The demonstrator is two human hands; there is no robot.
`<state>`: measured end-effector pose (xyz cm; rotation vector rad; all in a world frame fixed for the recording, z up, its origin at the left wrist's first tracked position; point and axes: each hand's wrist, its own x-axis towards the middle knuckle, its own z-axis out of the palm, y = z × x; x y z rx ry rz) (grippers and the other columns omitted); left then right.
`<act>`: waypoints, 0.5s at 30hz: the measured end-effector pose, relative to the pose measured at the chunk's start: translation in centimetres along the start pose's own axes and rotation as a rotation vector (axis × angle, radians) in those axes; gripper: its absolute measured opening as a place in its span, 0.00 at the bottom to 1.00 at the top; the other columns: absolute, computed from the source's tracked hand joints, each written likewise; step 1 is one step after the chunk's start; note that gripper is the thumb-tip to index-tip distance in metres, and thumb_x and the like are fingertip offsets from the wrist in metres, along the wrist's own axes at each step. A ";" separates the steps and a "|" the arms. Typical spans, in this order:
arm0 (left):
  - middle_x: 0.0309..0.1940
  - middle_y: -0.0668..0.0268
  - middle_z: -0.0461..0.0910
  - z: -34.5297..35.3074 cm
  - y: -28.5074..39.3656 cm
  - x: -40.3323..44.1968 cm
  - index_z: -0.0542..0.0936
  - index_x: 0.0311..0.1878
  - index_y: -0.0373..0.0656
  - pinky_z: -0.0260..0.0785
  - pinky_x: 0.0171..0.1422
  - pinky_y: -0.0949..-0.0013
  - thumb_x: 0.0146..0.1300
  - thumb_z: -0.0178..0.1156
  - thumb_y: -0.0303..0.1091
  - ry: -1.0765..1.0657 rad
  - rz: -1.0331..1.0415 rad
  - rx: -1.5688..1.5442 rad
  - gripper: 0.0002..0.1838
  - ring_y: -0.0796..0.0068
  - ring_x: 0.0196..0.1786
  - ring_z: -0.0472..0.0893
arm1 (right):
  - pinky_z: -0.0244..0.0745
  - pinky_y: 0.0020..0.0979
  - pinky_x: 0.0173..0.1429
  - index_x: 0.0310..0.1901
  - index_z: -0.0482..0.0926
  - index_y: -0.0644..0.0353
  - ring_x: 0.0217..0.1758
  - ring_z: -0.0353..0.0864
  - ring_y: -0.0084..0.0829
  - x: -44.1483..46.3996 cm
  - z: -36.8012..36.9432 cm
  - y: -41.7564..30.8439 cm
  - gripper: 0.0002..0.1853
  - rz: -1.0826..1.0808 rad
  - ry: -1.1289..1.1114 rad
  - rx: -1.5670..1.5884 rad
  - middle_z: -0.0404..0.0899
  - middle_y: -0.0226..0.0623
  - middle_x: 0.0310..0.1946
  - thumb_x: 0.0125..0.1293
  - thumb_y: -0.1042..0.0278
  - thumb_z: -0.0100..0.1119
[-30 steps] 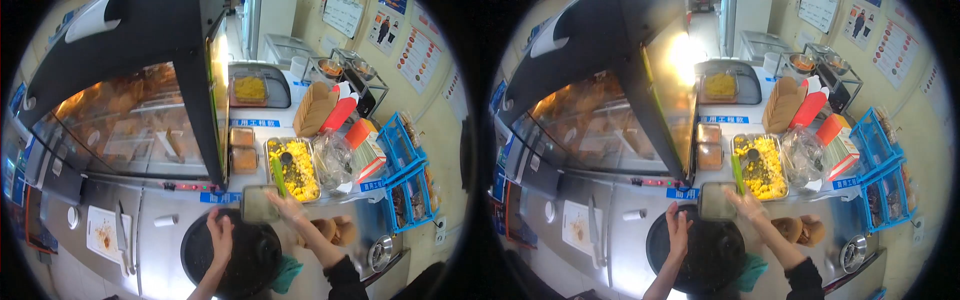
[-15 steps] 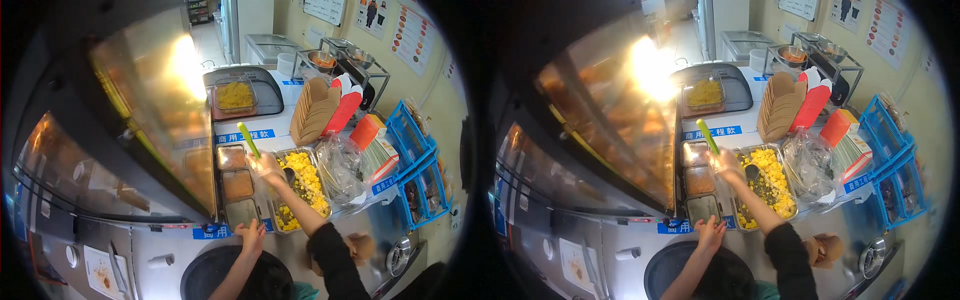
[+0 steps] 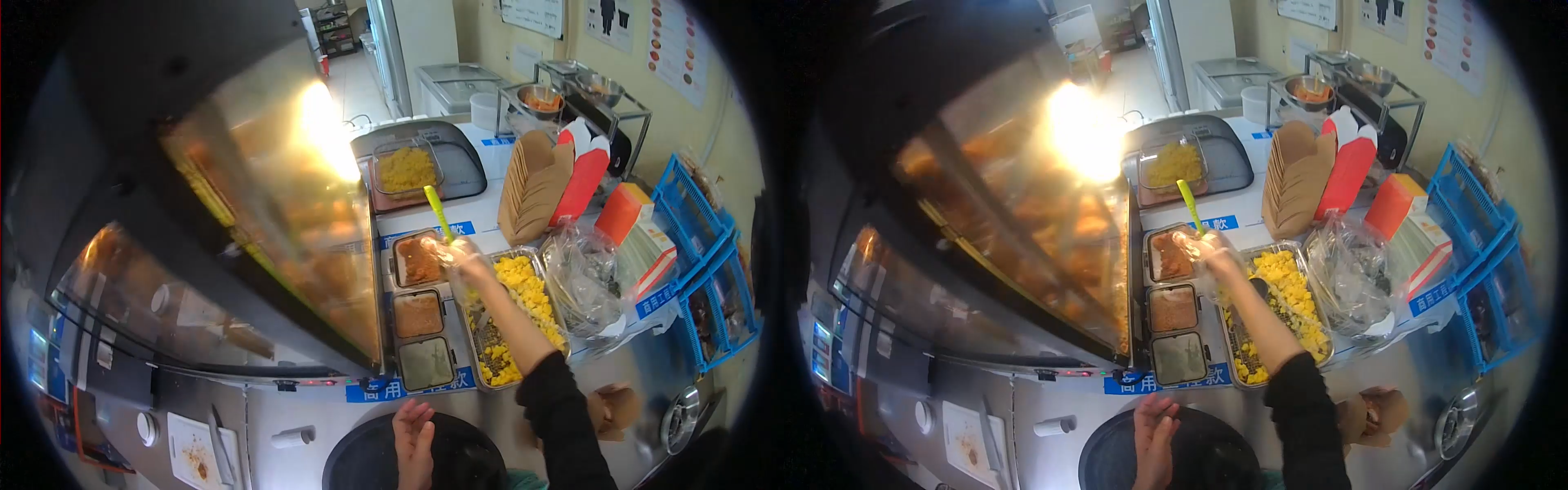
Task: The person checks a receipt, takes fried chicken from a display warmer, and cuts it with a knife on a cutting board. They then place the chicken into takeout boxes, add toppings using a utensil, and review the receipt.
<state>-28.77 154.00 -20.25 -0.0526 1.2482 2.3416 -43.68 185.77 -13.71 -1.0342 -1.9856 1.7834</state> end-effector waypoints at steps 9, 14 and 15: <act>0.41 0.68 0.78 4.1 13.7 -5.5 0.72 0.60 0.37 0.66 0.55 0.76 0.64 0.61 0.28 -0.267 0.008 0.281 0.22 0.82 0.47 0.75 | 0.66 0.25 0.32 0.37 0.76 0.58 0.29 0.68 0.18 -31.5 -4.9 -6.3 0.18 -0.004 -0.176 -0.169 0.71 0.23 0.26 0.60 0.51 0.66; 0.34 0.71 0.76 -3.1 15.6 -13.5 0.72 0.55 0.38 0.67 0.50 0.77 0.54 0.70 0.26 -0.232 -0.216 0.489 0.25 0.82 0.41 0.74 | 0.61 0.22 0.27 0.31 0.73 0.53 0.26 0.65 0.15 -41.3 -1.7 -1.2 0.17 0.292 -0.250 -0.013 0.67 0.20 0.24 0.60 0.51 0.67; 0.40 0.67 0.76 -4.7 15.4 -14.9 0.69 0.58 0.39 0.68 0.54 0.75 0.50 0.74 0.29 -0.194 -0.283 0.630 0.32 0.79 0.46 0.76 | 0.59 0.22 0.26 0.30 0.72 0.52 0.26 0.64 0.14 -41.9 -1.0 1.0 0.16 0.295 -0.314 -0.031 0.66 0.19 0.24 0.60 0.52 0.67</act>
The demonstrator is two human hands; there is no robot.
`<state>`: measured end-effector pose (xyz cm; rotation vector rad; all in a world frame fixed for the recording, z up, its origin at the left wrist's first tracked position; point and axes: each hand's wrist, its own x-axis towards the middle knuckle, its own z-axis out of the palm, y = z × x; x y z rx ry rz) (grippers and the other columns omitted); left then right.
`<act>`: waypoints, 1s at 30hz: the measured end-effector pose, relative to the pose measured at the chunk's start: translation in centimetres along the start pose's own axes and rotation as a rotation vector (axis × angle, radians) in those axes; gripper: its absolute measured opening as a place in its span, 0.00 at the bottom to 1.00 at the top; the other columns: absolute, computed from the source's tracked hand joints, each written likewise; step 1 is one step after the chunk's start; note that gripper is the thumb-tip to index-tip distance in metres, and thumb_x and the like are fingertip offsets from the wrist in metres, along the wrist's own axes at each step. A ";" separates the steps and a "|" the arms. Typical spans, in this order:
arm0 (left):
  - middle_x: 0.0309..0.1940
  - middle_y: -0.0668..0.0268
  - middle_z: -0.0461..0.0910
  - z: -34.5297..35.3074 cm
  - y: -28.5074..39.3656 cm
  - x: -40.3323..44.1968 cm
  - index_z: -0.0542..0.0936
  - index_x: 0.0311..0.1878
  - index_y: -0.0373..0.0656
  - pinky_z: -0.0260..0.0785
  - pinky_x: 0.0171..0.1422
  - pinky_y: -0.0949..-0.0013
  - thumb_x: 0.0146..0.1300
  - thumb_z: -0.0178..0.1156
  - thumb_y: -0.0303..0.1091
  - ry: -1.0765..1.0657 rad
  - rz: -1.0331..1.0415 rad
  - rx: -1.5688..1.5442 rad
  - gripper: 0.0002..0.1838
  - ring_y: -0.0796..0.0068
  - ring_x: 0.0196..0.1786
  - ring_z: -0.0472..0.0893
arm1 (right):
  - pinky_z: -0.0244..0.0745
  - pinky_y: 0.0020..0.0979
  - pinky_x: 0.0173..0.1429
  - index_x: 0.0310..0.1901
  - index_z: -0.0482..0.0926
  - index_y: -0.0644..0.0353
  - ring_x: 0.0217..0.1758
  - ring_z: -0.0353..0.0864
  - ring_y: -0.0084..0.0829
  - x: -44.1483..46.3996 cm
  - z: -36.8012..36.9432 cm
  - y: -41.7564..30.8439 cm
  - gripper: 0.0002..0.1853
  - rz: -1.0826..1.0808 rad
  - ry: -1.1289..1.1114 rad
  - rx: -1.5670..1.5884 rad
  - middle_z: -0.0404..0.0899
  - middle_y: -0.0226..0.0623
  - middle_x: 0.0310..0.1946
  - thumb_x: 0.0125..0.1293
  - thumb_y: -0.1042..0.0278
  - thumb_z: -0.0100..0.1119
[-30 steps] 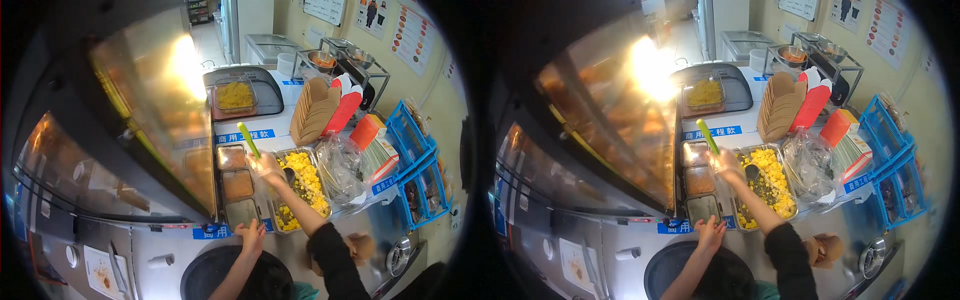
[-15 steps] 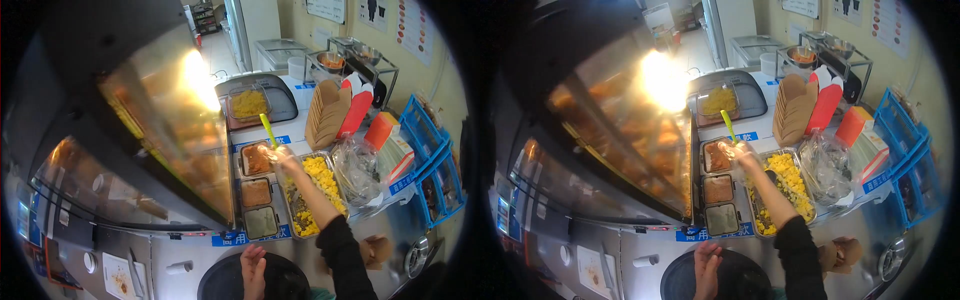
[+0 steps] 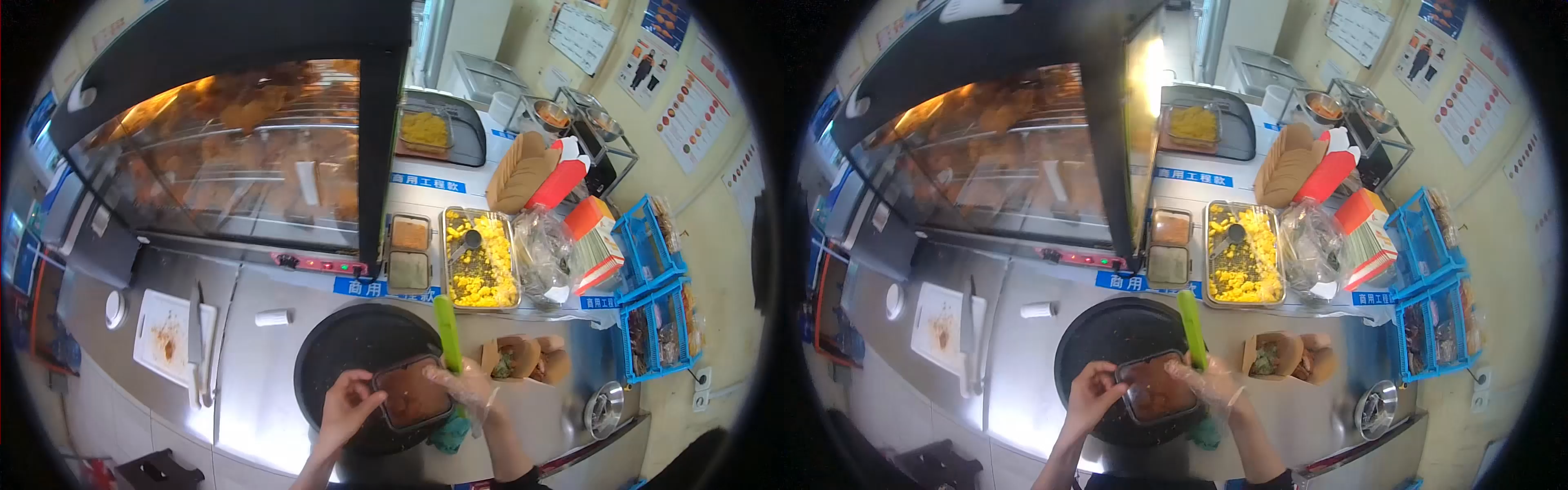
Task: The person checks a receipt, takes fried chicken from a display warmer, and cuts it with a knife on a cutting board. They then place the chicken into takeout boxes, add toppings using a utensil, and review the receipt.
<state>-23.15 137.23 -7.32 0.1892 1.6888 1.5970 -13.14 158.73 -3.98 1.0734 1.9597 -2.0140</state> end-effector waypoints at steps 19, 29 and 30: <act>0.61 0.55 0.56 -1.8 -8.2 -4.4 0.54 0.65 0.37 0.51 0.73 0.59 0.26 0.81 0.34 0.300 0.650 0.338 0.60 0.58 0.65 0.61 | 0.77 0.43 0.44 0.54 0.70 0.59 0.43 0.80 0.51 -7.7 13.5 0.9 0.26 -0.736 -0.135 -0.619 0.78 0.50 0.43 0.51 0.68 0.66; 0.61 0.57 0.55 -6.6 -11.0 -4.7 0.46 0.66 0.41 0.56 0.70 0.59 0.32 0.80 0.36 0.268 0.698 0.180 0.61 0.62 0.67 0.60 | 0.75 0.35 0.49 0.52 0.72 0.65 0.44 0.82 0.36 -7.3 10.9 -2.7 0.21 -0.362 -0.019 -0.388 0.81 0.43 0.41 0.58 0.67 0.65; 0.60 0.57 0.55 -7.6 -10.5 -5.8 0.47 0.65 0.42 0.57 0.70 0.59 0.31 0.81 0.36 0.347 0.643 0.130 0.61 0.61 0.67 0.60 | 0.75 0.34 0.49 0.52 0.72 0.66 0.43 0.81 0.33 -5.4 10.4 0.1 0.23 -0.348 -0.021 -0.147 0.81 0.40 0.40 0.57 0.66 0.66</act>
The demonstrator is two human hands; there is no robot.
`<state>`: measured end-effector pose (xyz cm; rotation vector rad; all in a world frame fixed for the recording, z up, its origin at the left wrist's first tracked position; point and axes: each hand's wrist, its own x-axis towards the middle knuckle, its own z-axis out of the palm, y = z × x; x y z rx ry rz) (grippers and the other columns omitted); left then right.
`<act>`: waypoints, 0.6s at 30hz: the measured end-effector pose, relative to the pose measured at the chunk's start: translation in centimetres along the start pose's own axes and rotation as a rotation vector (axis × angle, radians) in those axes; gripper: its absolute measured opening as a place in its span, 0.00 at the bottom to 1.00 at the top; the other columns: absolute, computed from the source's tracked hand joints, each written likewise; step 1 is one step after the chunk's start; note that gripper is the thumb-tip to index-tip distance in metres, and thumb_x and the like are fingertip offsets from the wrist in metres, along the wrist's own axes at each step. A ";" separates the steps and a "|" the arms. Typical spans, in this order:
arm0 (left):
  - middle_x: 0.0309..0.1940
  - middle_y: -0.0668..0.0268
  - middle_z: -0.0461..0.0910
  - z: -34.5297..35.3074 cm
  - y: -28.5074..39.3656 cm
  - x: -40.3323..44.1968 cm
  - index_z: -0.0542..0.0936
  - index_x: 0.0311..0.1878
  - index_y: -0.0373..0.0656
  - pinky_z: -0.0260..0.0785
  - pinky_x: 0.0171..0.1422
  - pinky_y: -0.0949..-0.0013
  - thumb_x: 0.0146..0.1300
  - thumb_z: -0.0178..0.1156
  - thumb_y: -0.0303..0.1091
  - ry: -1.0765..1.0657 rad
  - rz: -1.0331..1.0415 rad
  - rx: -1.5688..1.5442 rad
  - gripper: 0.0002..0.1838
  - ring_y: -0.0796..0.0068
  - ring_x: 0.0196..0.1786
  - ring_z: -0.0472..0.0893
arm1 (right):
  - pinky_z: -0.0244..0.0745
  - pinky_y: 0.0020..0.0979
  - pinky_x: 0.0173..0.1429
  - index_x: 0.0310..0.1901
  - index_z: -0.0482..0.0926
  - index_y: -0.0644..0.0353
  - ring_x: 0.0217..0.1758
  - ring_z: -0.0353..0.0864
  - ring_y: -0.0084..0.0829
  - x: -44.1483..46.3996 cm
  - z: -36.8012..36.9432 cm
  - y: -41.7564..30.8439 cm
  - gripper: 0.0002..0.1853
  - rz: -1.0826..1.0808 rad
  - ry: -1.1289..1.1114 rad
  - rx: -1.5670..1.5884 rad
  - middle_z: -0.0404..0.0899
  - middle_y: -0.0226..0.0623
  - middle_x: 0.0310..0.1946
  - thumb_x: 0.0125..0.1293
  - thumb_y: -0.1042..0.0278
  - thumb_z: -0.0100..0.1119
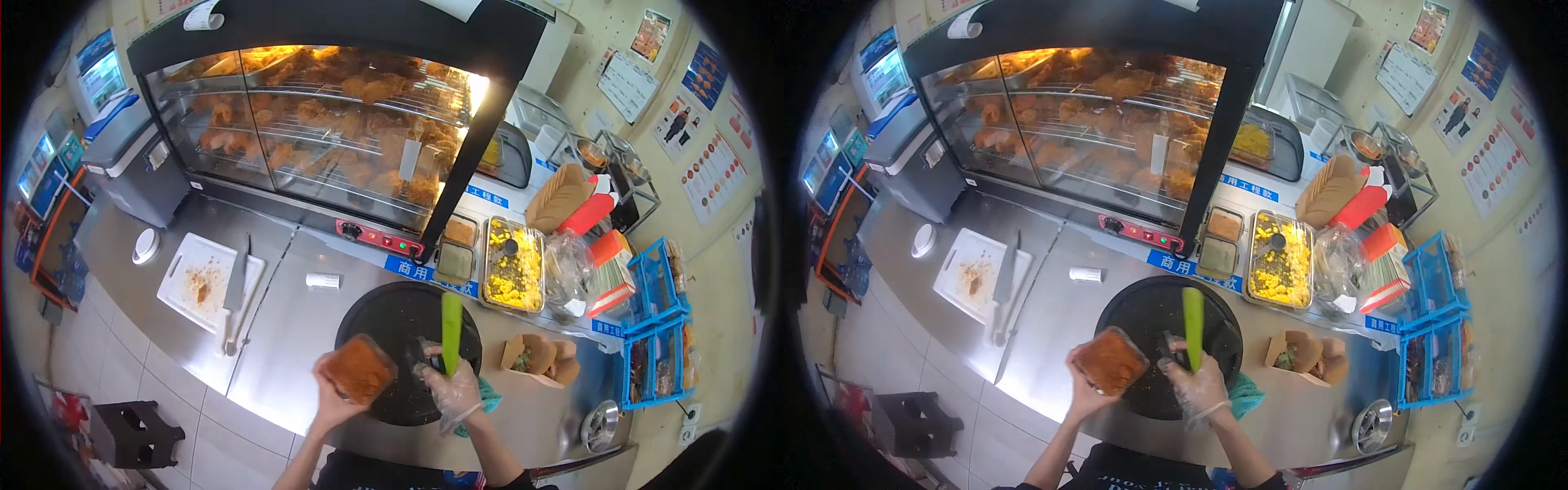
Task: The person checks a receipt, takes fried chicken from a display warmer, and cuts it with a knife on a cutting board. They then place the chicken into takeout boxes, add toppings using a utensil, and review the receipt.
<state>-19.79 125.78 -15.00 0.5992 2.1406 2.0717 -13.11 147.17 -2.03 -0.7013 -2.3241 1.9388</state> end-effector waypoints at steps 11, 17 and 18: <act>0.63 0.54 0.54 5.7 7.7 2.4 0.47 0.65 0.48 0.58 0.70 0.60 0.29 0.82 0.33 -0.245 0.125 0.013 0.62 0.61 0.68 0.61 | 0.75 0.38 0.37 0.61 0.70 0.53 0.34 0.79 0.38 -4.6 -10.1 -3.7 0.25 -0.513 -0.075 -0.882 0.74 0.37 0.36 0.61 0.64 0.59; 0.61 0.53 0.59 17.2 12.7 3.8 0.48 0.65 0.40 0.57 0.70 0.62 0.31 0.79 0.32 -0.558 -0.103 -0.135 0.59 0.61 0.67 0.62 | 0.72 0.34 0.21 0.55 0.75 0.48 0.22 0.78 0.31 -6.4 -20.1 -4.7 0.22 -0.606 -0.066 -1.496 0.73 0.32 0.28 0.56 0.67 0.57; 0.61 0.55 0.58 19.1 13.0 3.6 0.47 0.65 0.41 0.55 0.71 0.62 0.32 0.79 0.32 -0.591 -0.141 -0.109 0.59 0.63 0.68 0.61 | 0.72 0.35 0.22 0.53 0.75 0.47 0.22 0.78 0.32 -6.8 -21.9 -4.0 0.20 -0.571 -0.080 -1.472 0.74 0.31 0.26 0.55 0.66 0.58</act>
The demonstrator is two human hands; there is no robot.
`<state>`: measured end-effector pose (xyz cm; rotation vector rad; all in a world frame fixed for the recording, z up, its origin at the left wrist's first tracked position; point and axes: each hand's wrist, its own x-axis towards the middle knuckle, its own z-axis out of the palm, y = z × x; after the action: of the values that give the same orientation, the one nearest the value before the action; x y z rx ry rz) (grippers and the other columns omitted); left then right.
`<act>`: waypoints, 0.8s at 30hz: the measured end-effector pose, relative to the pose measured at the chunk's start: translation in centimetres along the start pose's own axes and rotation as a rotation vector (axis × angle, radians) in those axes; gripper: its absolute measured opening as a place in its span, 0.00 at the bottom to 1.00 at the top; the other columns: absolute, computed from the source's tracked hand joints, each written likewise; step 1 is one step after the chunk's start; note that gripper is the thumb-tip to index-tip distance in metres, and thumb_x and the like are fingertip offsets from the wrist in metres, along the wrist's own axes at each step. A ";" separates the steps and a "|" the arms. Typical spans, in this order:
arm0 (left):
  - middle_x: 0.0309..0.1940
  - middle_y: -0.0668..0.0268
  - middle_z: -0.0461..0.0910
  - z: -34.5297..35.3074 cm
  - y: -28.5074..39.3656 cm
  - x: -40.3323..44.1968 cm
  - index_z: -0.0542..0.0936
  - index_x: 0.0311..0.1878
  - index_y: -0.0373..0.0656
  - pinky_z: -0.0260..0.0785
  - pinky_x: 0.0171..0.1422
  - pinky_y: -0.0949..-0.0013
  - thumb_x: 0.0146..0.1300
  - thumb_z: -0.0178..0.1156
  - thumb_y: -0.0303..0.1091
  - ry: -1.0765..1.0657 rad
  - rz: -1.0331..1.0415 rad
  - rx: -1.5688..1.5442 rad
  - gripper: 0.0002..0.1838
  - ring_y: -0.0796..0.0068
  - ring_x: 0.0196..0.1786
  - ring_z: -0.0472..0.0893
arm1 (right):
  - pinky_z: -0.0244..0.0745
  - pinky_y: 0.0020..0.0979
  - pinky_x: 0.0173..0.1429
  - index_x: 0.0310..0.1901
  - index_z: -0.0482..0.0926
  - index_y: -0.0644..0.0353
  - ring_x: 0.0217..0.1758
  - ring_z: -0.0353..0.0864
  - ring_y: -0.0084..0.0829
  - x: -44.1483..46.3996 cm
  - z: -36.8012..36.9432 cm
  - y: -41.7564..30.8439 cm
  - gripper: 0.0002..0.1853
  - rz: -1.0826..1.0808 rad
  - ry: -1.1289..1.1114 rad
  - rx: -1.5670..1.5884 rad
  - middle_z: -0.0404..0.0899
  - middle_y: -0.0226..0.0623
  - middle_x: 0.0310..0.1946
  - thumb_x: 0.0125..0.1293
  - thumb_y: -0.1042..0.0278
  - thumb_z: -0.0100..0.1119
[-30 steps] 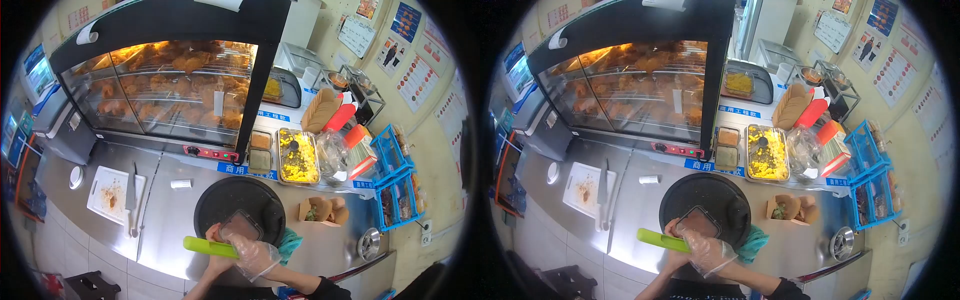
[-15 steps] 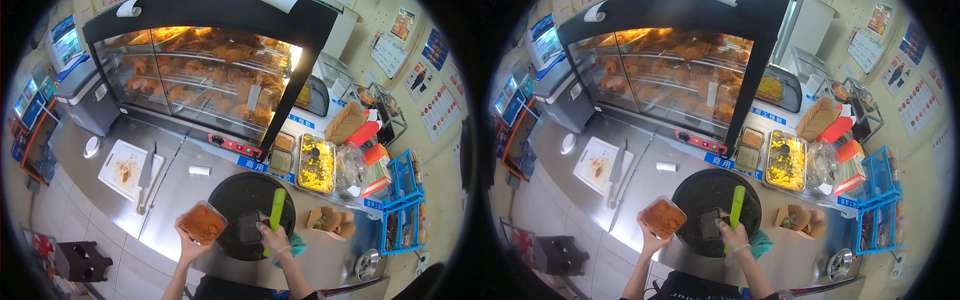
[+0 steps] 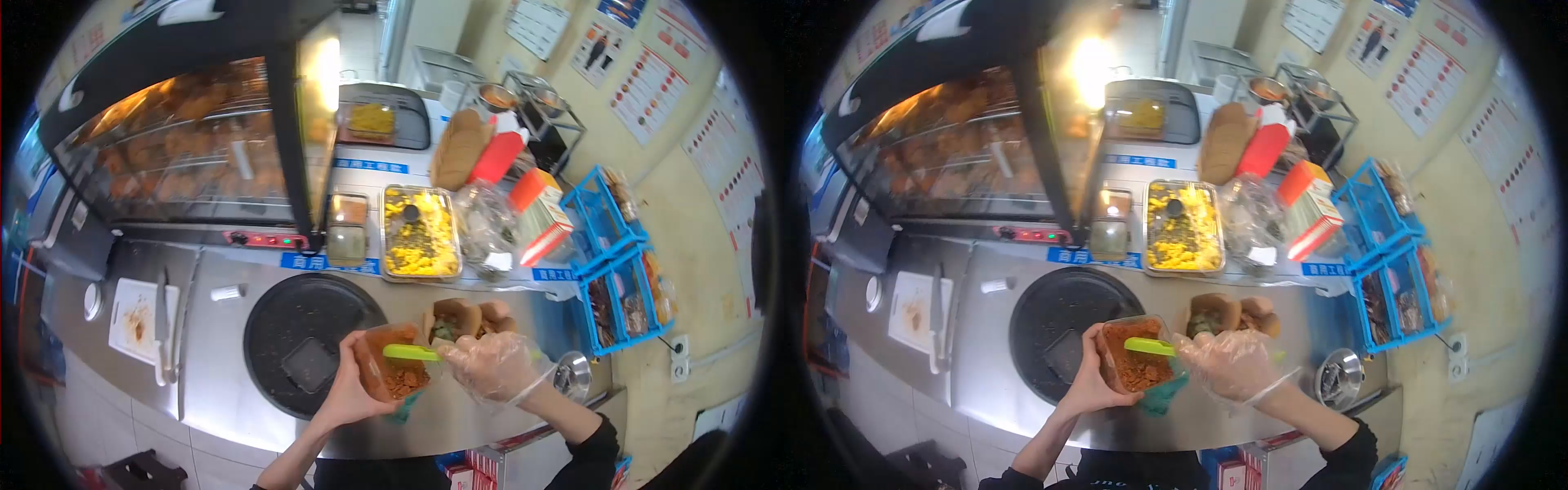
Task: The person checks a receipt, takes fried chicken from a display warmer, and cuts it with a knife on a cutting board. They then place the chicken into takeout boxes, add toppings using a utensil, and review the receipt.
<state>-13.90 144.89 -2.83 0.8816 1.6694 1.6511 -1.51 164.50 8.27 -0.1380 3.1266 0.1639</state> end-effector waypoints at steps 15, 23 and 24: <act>0.58 0.53 0.59 14.9 -3.2 8.3 0.51 0.64 0.38 0.57 0.70 0.63 0.28 0.78 0.32 -0.164 0.068 0.114 0.59 0.58 0.64 0.63 | 0.76 0.39 0.37 0.53 0.77 0.53 0.33 0.82 0.40 -10.0 6.0 14.3 0.20 0.220 -0.489 0.851 0.82 0.45 0.35 0.62 0.55 0.51; 0.59 0.55 0.58 16.7 -4.1 10.1 0.50 0.64 0.40 0.56 0.70 0.63 0.28 0.78 0.30 -0.181 0.071 -0.011 0.59 0.60 0.64 0.62 | 0.75 0.36 0.43 0.55 0.76 0.57 0.33 0.79 0.33 -13.2 10.4 17.8 0.22 0.560 -0.525 1.453 0.80 0.34 0.37 0.63 0.55 0.51; 0.59 0.55 0.58 16.6 -4.7 10.3 0.51 0.64 0.41 0.55 0.71 0.63 0.28 0.79 0.30 -0.120 0.122 0.026 0.59 0.60 0.64 0.62 | 0.74 0.35 0.43 0.54 0.77 0.57 0.33 0.79 0.32 -13.8 10.7 18.3 0.21 0.534 -0.383 1.392 0.80 0.36 0.36 0.63 0.55 0.51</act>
<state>-6.55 162.95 -7.67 1.0928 1.5860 1.6252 10.61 184.96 -0.29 0.6202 2.1334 -1.6343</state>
